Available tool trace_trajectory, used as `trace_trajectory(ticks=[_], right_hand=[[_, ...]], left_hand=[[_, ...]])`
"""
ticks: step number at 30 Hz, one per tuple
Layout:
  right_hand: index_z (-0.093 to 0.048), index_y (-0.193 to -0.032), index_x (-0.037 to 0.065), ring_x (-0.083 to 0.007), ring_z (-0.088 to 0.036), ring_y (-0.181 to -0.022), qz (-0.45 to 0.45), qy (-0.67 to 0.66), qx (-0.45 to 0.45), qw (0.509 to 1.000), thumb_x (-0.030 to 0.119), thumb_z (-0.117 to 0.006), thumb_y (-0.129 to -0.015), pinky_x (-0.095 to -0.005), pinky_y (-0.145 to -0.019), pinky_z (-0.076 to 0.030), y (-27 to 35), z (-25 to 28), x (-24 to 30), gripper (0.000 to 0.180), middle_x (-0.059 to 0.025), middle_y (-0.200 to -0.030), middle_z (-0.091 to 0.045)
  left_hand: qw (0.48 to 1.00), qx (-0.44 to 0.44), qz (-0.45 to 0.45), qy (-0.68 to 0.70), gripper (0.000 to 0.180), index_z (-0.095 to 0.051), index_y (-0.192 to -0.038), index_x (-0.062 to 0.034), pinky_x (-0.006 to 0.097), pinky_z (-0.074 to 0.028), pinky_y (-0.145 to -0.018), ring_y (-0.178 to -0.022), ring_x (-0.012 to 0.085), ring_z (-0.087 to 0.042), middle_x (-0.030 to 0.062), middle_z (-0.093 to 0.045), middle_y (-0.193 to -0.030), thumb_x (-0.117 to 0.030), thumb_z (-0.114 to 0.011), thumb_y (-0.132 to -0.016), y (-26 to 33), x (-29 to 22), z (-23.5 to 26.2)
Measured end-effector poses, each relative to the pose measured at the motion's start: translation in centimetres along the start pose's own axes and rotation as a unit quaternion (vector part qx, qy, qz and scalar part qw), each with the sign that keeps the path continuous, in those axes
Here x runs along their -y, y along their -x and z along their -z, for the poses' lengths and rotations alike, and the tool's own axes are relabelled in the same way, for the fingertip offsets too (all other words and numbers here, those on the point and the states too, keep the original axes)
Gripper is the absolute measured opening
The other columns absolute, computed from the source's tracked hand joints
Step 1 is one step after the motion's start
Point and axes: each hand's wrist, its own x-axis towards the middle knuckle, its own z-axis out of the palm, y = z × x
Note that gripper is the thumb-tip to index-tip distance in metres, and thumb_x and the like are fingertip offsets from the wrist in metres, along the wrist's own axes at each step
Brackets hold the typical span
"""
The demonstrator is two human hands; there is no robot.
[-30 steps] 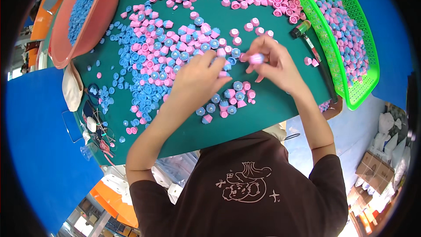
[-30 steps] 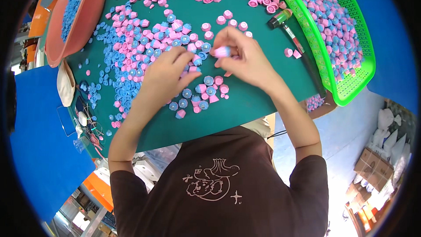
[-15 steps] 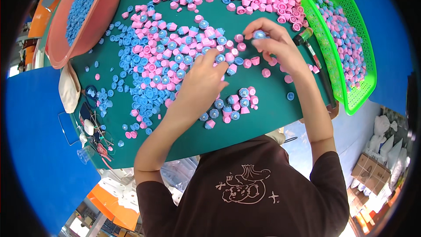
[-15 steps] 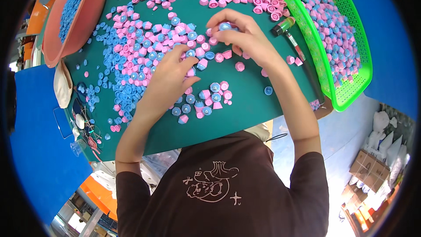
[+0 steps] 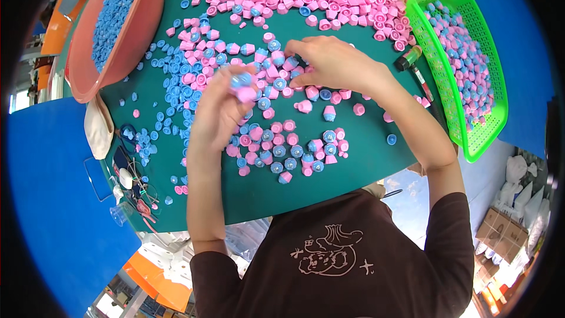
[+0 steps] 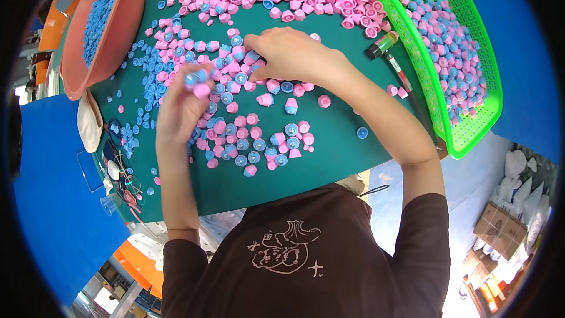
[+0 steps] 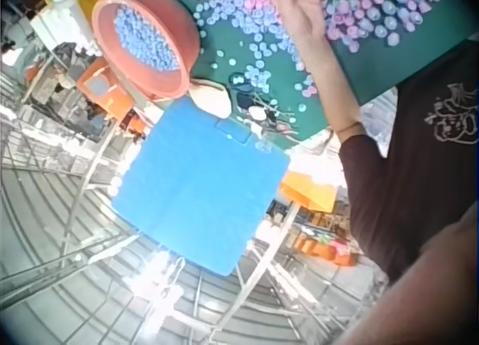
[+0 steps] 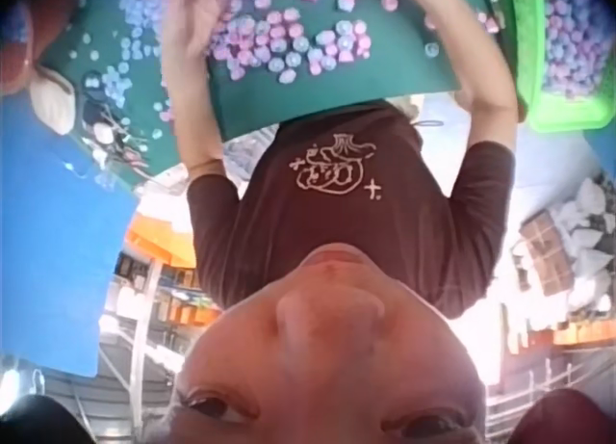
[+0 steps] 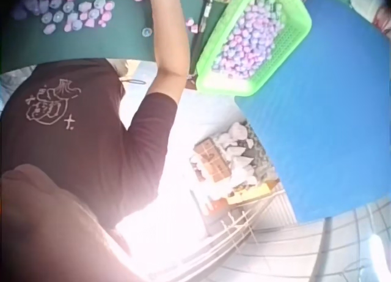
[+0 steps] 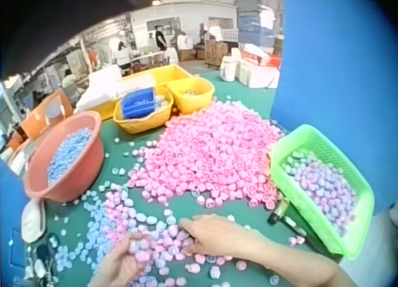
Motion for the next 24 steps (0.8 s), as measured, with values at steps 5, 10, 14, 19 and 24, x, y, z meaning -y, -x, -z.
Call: trace_trajectory(ticks=[5, 10, 14, 19, 24], right_hand=[[-0.063, -0.099, 0.002, -0.0276, -0.068, -0.081, -0.038, -0.045, 0.09, 0.994, 0.023, -0.071, -0.08, -0.0419, -0.072, -0.051, -1.2, 1.4, 0.1, 0.03, -0.0164, -0.087, -0.068], [-0.065, -0.1, 0.003, -0.0241, -0.067, -0.088, 0.03, -0.1, -0.008, 0.995, 0.023, -0.064, -0.087, -0.0391, -0.073, -0.052, -1.0, -0.3, -0.6, 0.024, -0.0185, -0.094, -0.068], [-0.062, -0.102, 0.005, -0.0352, -0.065, -0.091, -0.041, 0.048, 0.003, 0.998, 0.046, -0.063, -0.089, -0.0466, -0.077, -0.05, -0.3, -1.2, 0.8, 0.044, -0.018, -0.096, -0.066], [-0.063, -0.09, 0.006, -0.0306, -0.063, -0.059, -0.02, 0.133, -0.109, 0.985, 0.047, -0.066, -0.086, -0.0422, -0.053, -0.049, -0.4, -3.4, 2.8, 0.042, -0.0101, -0.074, -0.062], [-0.062, -0.089, 0.004, -0.0287, -0.061, -0.061, 0.037, 0.086, -0.24, 0.966, 0.03, -0.064, -0.09, -0.04, -0.058, -0.049, 0.3, -3.3, 0.0, 0.026, -0.0104, -0.074, -0.06]], left_hand=[[0.969, 0.014, 0.025, 0.245, 0.03, -0.053, -0.122, 0.0005, 0.04, -0.056, -0.087, -0.108, 0.0315, -0.058, 0.0224, -0.054, -0.124, -0.019, -0.049, -0.099, -3.1, -2.6, -0.1], [0.976, 0.084, -0.006, 0.202, 0.026, -0.055, -0.11, 0.0035, 0.044, -0.047, -0.099, -0.109, 0.0332, -0.057, 0.0199, -0.058, -0.111, -0.018, -0.055, -0.095, -9.8, -1.1, -11.2], [0.967, 0.223, -0.109, -0.051, 0.014, -0.06, -0.092, -0.0039, 0.027, -0.05, -0.069, -0.076, 0.0135, -0.059, 0.0026, -0.059, -0.079, -0.008, -0.067, -0.081, -16.0, 8.7, -25.1], [0.94, 0.233, -0.131, -0.211, 0.017, -0.062, -0.095, -0.003, 0.026, -0.049, -0.068, -0.075, 0.0128, -0.059, 0.0029, -0.062, -0.081, -0.009, -0.068, -0.081, -13.5, 6.6, -24.7], [0.904, 0.226, -0.092, -0.351, 0.025, -0.068, -0.105, -0.0027, 0.026, -0.049, -0.066, -0.074, 0.0101, -0.058, 0.0049, -0.069, -0.09, -0.014, -0.071, -0.083, -11.2, 2.9, -22.5]])
